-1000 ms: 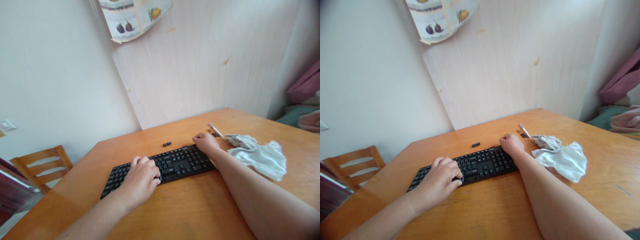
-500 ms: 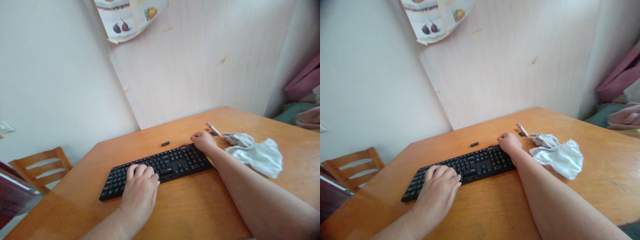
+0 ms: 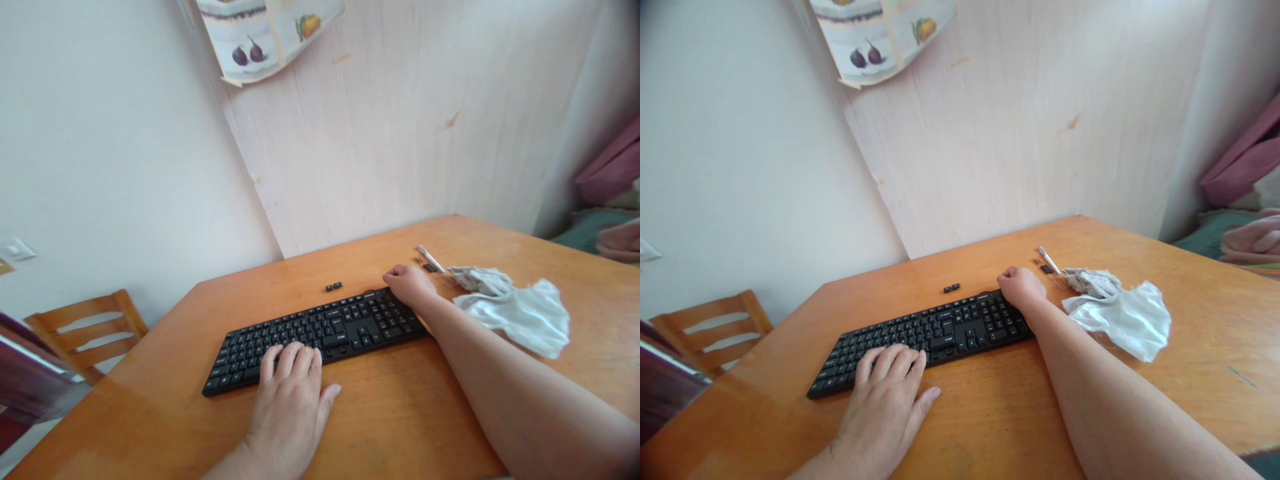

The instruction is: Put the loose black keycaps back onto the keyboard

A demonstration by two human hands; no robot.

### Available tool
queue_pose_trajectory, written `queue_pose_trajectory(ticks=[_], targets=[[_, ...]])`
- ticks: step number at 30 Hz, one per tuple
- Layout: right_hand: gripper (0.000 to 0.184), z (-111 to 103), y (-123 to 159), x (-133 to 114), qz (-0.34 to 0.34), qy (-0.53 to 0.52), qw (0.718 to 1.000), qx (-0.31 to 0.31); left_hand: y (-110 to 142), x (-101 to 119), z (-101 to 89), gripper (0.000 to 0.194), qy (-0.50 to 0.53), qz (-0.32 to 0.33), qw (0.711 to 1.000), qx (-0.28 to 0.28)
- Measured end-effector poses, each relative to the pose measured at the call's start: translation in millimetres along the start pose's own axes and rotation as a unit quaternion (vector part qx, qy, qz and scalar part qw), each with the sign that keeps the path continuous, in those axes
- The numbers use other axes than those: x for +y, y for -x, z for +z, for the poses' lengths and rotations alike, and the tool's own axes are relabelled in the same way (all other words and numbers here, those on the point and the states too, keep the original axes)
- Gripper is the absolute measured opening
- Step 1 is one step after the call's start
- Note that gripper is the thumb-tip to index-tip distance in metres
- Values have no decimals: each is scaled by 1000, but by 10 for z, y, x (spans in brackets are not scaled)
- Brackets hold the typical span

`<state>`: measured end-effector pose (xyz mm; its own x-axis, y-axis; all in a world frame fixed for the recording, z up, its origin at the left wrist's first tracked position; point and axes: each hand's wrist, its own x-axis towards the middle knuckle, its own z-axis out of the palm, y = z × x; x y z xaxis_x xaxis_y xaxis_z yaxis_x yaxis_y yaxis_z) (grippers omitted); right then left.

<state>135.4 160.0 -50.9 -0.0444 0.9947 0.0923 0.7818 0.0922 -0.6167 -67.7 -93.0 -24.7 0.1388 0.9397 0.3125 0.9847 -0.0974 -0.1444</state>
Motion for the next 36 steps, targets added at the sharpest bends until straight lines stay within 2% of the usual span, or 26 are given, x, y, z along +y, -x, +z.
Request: queue_pose_trajectory(ticks=[4, 7, 11, 15, 20, 24, 30, 36], targets=[[28, 7, -10, 9, -3, 3, 1000, 3, -4, -10, -36, 41, 20, -1, 1000, 5], [29, 7, -16, 12, -2, 0, 1000, 4, -35, -75, -119, 36, 31, -2, 999, 14], [29, 8, -19, 17, -4, -3, 1000, 2, -140, -268, -229, 29, 38, -35, 998, 41], [29, 15, -23, 19, -3, -1, 1000, 1, -341, -527, -232, 29, 66, -52, 995, 45], [29, 14, -26, 5, -2, 7, 1000, 0, -710, -797, -34, 28, 115, -45, 992, 30], [29, 12, -23, -7, 1, 6, 1000, -2, -1072, -907, 205, 27, 128, -29, 991, 14], [28, 17, -18, -12, 7, 7, 1000, -6, -1565, -892, 475, 22, 116, -11, 993, -25], [29, 10, -2, -26, 11, 10, 1000, -8, -1841, -820, 621, 26, 99, -13, 993, -70]])
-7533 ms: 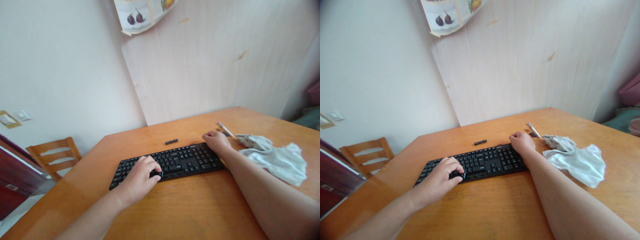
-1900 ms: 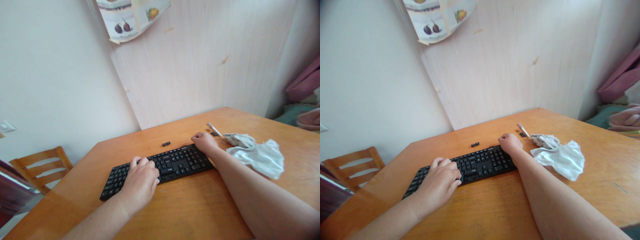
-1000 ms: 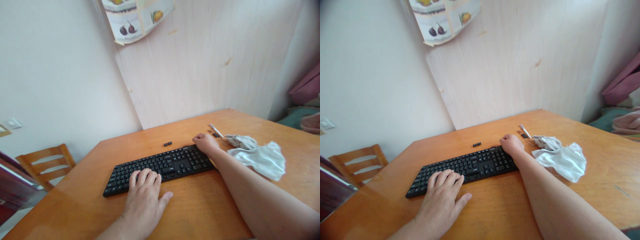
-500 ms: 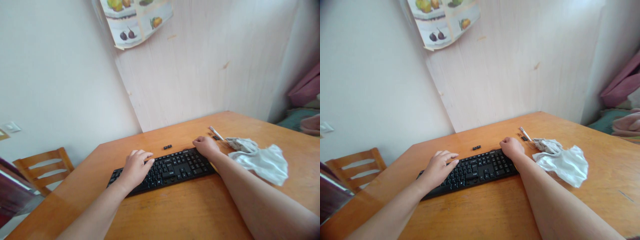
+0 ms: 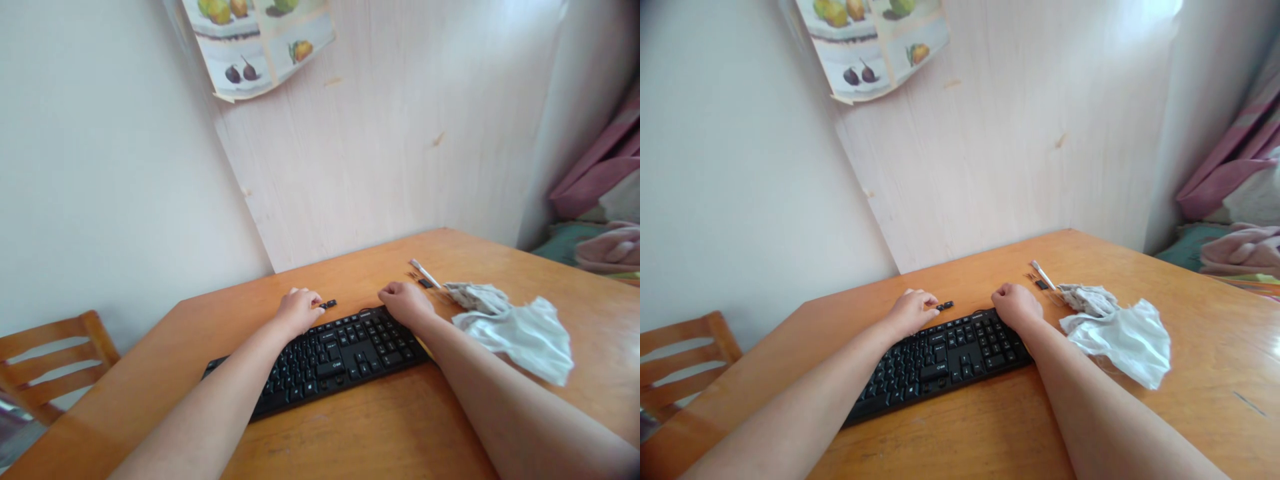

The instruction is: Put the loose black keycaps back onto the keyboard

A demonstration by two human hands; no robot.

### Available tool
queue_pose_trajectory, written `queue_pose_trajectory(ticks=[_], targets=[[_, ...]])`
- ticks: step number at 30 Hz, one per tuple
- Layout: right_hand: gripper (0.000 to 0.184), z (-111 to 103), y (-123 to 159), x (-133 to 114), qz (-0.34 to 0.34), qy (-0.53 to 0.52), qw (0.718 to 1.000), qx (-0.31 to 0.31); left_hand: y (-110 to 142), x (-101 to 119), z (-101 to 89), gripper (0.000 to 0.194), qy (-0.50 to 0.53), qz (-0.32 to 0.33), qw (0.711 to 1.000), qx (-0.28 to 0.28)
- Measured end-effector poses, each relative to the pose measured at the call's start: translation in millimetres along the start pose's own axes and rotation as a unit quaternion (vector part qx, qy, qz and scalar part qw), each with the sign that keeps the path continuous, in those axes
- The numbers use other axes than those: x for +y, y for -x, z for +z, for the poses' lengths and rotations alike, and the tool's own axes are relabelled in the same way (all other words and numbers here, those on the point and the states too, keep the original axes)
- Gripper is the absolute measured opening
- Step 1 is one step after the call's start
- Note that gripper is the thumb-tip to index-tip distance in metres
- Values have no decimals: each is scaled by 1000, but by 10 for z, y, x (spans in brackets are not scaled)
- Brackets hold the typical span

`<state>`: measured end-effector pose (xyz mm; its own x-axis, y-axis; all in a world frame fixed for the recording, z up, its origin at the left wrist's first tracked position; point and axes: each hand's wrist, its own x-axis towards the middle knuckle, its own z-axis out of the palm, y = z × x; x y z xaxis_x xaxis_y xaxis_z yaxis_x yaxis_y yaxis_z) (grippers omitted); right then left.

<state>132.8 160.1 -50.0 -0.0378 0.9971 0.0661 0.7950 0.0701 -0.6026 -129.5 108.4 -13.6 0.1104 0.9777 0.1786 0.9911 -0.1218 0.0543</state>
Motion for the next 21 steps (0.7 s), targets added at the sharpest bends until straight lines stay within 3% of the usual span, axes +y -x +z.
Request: queue_pose_trajectory(ticks=[11, 21], targets=[[27, -1, 15, -14, -2, 8, 1000, -2, -109, 18, 90, 15, -21, -55, 998, -21], [27, -5, 4, -13, -1, 0, 1000, -7, 338, 123, -142, 8, -55, 70, 990, 109]])
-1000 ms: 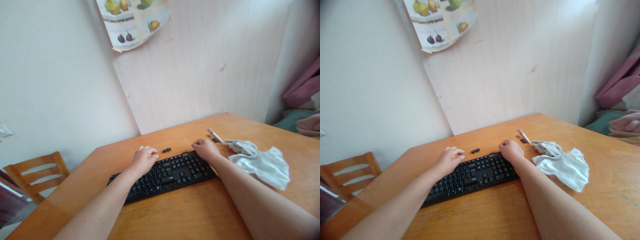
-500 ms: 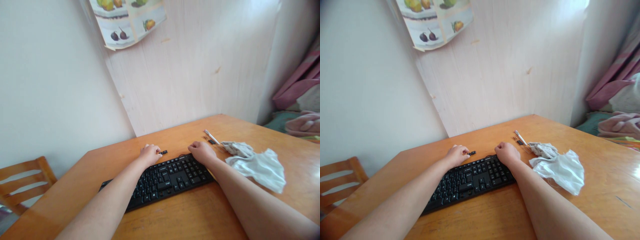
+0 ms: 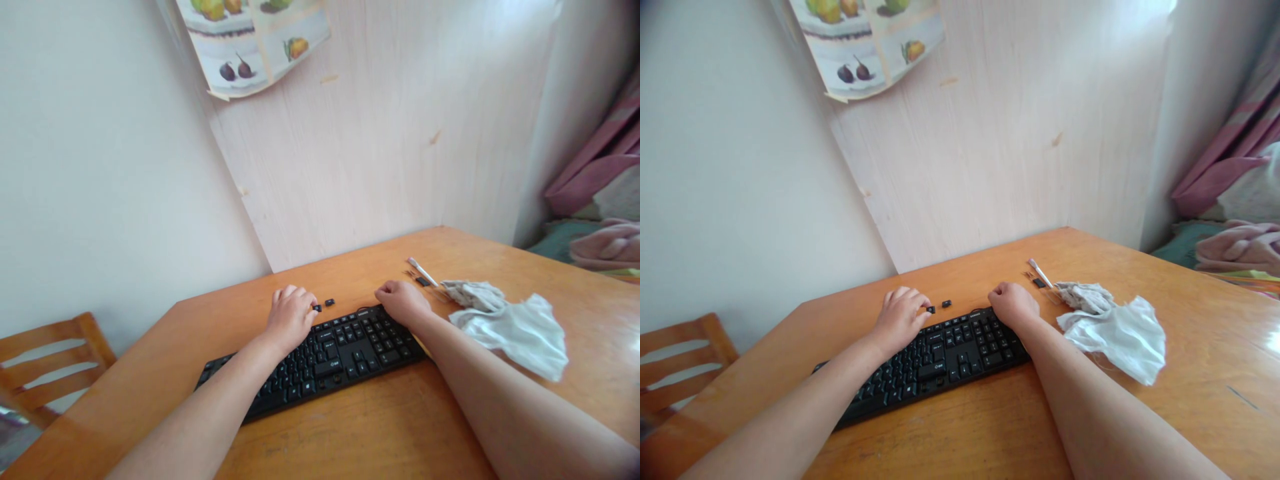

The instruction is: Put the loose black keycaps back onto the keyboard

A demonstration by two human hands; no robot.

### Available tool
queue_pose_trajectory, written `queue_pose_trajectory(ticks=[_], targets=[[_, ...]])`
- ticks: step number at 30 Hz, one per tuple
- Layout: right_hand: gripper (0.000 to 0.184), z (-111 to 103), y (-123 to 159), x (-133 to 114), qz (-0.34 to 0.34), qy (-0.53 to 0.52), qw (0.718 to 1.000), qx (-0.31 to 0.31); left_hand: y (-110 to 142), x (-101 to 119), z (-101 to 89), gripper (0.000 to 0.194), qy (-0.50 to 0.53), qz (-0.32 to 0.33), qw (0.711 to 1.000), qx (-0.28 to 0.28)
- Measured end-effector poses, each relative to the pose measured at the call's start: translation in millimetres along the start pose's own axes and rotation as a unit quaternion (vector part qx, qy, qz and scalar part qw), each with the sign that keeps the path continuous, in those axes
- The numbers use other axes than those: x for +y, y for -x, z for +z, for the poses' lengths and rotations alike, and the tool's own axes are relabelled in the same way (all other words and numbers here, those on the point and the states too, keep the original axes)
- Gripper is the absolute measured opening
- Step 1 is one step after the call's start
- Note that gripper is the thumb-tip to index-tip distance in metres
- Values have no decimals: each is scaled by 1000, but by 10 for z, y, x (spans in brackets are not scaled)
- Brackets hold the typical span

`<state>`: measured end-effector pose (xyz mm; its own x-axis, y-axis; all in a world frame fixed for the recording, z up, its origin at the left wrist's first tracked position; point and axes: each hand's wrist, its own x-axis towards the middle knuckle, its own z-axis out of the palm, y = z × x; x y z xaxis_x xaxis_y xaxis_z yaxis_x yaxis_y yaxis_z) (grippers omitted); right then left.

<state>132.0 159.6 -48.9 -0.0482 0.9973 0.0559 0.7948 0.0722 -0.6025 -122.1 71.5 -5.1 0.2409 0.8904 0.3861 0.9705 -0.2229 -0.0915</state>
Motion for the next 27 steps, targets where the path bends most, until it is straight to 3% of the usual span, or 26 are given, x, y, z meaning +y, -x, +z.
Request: queue_pose_trajectory(ticks=[7, 13, 18, 27], targets=[[28, 13, -17, 20, -6, 4, 1000, 1, 336, 180, -341, 9, 42, 4, 999, 10], [27, 26, -34, 39, -11, 9, 1000, 4, 698, 361, -578, 8, 113, -24, 992, -43], [26, 18, -22, 35, -16, 0, 1000, -1, 872, 497, -572, 4, 135, -60, 986, -79], [25, 7, -22, 24, -10, -11, 1000, -1, 905, 573, -515, 3, 107, -76, 986, -103]])
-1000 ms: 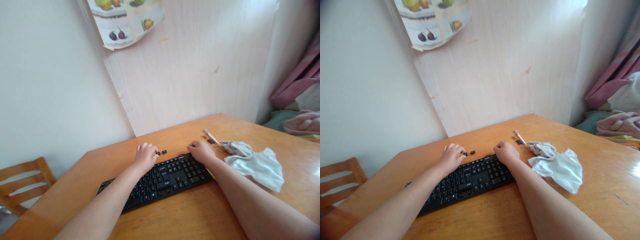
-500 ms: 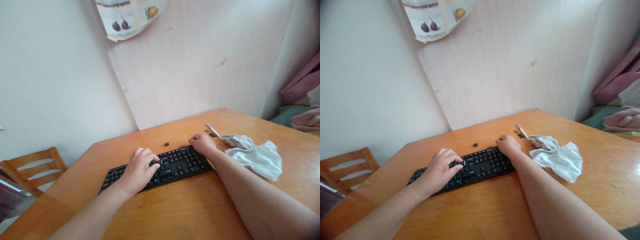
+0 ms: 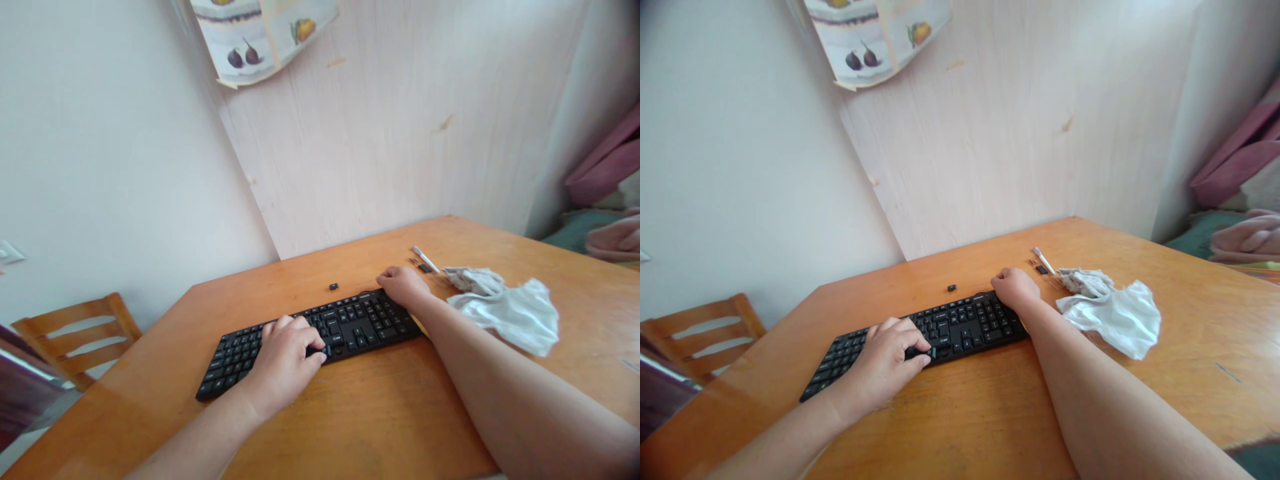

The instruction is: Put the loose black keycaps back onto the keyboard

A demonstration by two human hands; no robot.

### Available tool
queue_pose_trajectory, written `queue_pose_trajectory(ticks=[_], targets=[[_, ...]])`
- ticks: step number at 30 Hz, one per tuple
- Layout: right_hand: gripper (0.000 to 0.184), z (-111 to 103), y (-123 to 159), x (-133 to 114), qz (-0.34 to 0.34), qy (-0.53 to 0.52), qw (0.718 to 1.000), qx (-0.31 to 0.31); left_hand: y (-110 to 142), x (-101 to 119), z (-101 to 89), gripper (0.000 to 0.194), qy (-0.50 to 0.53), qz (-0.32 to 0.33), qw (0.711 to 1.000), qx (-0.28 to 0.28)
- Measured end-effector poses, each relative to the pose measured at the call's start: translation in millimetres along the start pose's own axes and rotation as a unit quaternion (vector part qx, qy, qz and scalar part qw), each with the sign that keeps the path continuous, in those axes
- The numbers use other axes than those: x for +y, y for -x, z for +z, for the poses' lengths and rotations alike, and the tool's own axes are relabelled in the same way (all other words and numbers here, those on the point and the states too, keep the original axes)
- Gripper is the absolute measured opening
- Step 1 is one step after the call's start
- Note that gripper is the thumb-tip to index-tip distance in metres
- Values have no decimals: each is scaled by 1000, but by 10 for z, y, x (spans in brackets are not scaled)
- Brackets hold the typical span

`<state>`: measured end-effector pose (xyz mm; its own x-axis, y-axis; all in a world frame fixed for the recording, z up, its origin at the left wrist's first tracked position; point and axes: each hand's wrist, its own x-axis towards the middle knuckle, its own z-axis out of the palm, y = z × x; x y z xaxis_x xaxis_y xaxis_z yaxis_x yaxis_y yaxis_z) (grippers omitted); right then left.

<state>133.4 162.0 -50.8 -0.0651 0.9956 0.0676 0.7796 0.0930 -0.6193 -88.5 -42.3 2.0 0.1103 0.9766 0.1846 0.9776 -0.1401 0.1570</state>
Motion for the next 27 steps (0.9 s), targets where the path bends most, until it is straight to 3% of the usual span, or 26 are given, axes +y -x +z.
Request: queue_pose_trajectory(ticks=[9, 14, 27], targets=[[25, -8, -1, -7, 7, -10, 1000, -4, 196, 228, -1, 18, -154, 72, 984, 47], [24, -19, 5, -10, 0, -11, 1000, -5, 279, 269, 54, 13, -232, 101, 965, 73], [24, -42, 25, -40, 1, -5, 1000, -14, 248, 332, 132, 13, -357, 150, 919, 70]])
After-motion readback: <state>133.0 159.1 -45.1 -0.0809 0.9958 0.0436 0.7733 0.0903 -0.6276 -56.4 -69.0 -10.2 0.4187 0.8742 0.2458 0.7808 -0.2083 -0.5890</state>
